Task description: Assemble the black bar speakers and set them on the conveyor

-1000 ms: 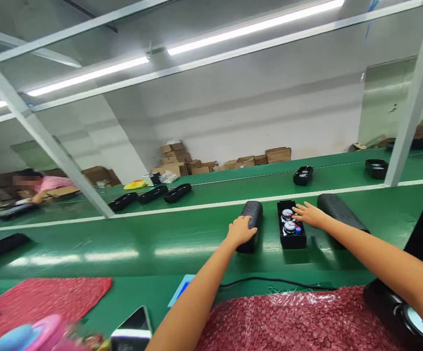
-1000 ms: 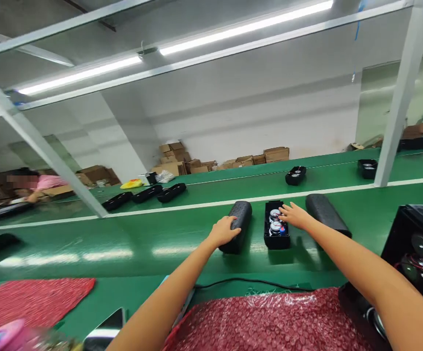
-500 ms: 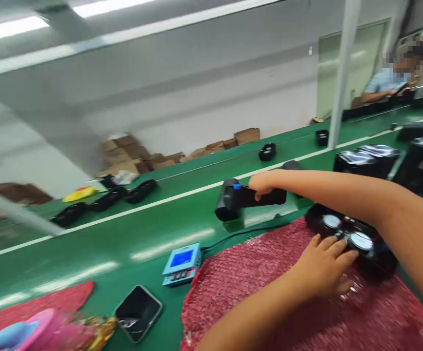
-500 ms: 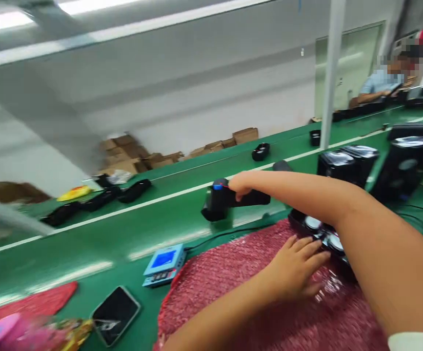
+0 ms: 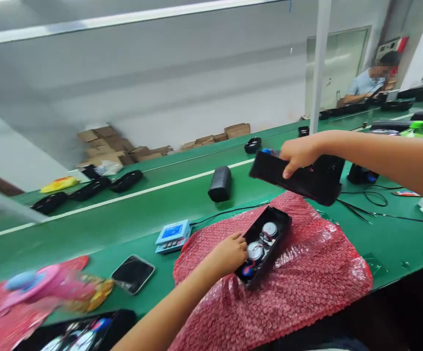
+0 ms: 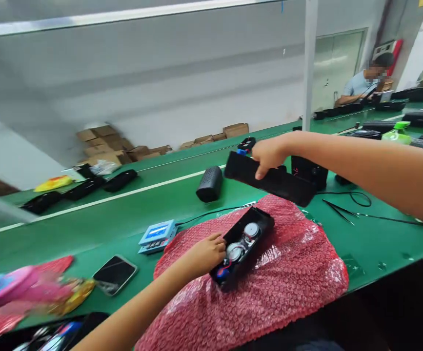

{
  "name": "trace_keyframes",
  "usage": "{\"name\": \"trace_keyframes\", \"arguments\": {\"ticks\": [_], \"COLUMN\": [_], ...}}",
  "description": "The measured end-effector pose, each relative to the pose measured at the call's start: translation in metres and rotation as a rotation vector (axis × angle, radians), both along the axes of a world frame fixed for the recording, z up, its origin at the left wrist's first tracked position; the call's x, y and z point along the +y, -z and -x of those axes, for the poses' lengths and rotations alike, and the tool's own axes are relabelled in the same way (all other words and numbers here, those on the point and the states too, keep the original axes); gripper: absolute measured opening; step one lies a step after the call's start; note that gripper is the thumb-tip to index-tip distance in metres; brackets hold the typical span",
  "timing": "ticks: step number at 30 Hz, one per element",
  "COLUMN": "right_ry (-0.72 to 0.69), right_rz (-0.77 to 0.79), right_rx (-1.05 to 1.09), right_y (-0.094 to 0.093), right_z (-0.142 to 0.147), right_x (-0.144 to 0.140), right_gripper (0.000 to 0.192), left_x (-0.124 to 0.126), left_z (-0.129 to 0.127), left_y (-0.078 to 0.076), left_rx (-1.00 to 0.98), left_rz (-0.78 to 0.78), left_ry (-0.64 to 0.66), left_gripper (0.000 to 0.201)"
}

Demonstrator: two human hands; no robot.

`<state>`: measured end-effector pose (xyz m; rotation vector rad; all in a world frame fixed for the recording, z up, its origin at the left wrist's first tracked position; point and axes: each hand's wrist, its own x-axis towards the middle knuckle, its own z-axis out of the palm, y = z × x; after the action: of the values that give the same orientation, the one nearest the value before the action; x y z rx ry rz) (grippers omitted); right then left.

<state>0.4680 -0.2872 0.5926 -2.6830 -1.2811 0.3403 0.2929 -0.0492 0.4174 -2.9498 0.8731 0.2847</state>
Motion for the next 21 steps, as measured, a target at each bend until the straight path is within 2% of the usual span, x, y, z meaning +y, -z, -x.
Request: {"name": "trace_keyframes", "arguments": {"ticks": [2,4,6,9,12,14,18,21], "right_ry": [0.007,0.011,0.006,-0.003,0.011,0.043,0.175,0.263], "right_rz": [0.032,0.072,0.109,0.153,0.160,0.158,0.112,-0.046], "right_rx": [0.065,0.127,0.205,0.332,0.420,0.452,0.467,0.433], "right_y": [0.016,0.037,0.063,0.099,0.124,0.135,0.156,0.172], "right_z": [-0.004,-0.007,-0.007,-0.005,-0.006,-0.011,-0.031,-0.040], "right_x": [-0.009,-0.013,-0.012,-0.009,-0.004,-0.002,-0.001,-0.006], "right_gripper": [0.034,0.037,0.036,0.027,0.018,0.017,0.019,0.020], "left_x": [0.018,0.019,0.006,-0.027,-0.049,-0.047,-0.015,0.008], "left_z": [0.025,0.042,0.052,0.055,0.048,0.042,0.023,0.004], "left_y": [-0.008,-0.013,-0.014,-0.002,0.014,0.018,0.006,-0.004], "left_rx": [0.008,-0.023,-0.078,-0.096,-0.052,-0.037,0.003,0.008], "left_rz": [-0.047,-0.071,-0.064,-0.007,0.049,0.082,0.160,0.186], "left_ry": [-0.175,-0.367,-0.549,-0.727,-0.825,-0.859,-0.851,-0.871], "left_gripper": [0.019,0.019,0.020,0.029,0.039,0.036,0.024,0.029]}}
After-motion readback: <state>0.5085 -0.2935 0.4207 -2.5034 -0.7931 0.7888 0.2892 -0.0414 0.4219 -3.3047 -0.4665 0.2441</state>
